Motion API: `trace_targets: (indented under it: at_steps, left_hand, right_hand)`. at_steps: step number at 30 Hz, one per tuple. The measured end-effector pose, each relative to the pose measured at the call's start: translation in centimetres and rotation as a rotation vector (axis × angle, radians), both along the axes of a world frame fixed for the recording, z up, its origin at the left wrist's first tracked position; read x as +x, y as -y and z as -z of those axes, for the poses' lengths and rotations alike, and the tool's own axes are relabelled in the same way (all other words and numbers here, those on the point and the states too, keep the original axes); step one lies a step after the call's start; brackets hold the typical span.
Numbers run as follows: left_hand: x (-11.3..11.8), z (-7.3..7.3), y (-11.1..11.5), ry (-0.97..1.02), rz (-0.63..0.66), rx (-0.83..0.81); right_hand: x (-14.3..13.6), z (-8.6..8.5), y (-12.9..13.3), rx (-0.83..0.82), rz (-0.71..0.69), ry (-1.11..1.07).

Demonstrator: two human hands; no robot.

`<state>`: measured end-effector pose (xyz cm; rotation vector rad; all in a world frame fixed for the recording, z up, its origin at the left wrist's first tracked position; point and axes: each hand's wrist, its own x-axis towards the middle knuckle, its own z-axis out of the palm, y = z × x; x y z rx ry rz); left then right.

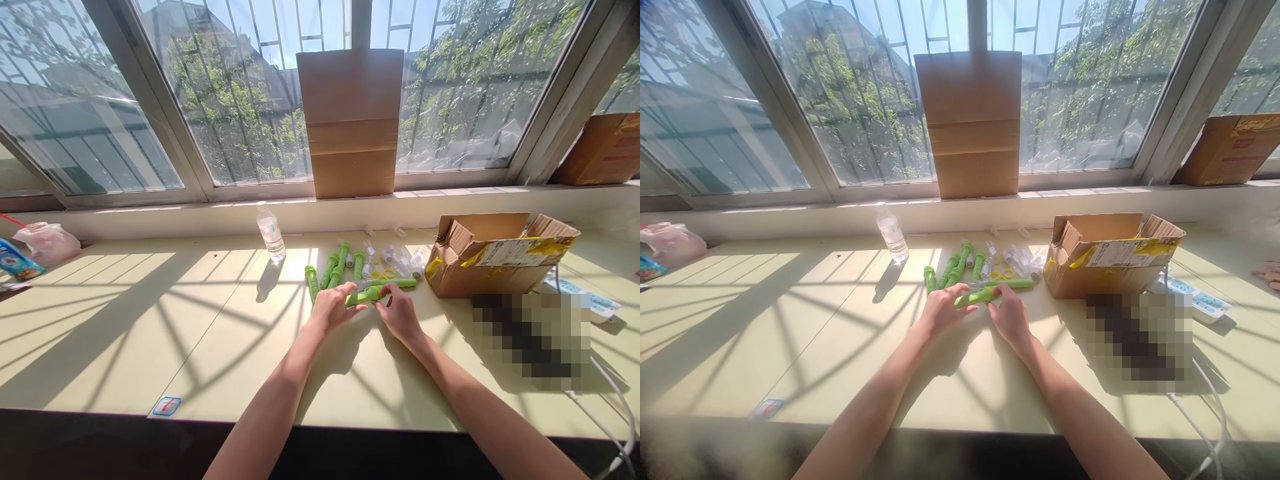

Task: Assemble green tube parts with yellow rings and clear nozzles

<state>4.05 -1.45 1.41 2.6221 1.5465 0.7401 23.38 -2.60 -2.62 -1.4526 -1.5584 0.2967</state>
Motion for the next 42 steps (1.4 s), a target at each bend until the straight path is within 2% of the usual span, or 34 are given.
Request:
trace_targets:
  at_steps: [10,19,27,33,38,42]
  left_hand:
    - [-0.2,0.6,-0.1,-0.083,0.019,0.198]
    - [-0.1,1.0,-0.4,-0.100,-0.009,0.132]
    - [-0.4,0.0,-0.4,-0.081,0.000,-0.023]
    - [0.1,-0.3,0.3,-0.134,0.015,0.071]
    - [0.1,0.3,-0.1,-0.156,-0.030,0.115]
    - [-0.2,0.7,-0.4,-0.103,-0.011,0.108]
  right_hand:
    - [-0.1,-0.1,0.0,-0.019,-0.003,-0.029]
    - [0.0,0.2,-0.1,-0.014,-0.014,0.000]
    - [-0.1,0.2,0.0,-0.024,-0.040,0.005]
    - [-0.1,-0.3,0.0,-0.014,0.015,-0.032]
    - [-0.2,-0.3,0.1,0.000,0.009,-0.030]
    - [-0.2,-0.2,0.0,0.005,0.002,-0.023]
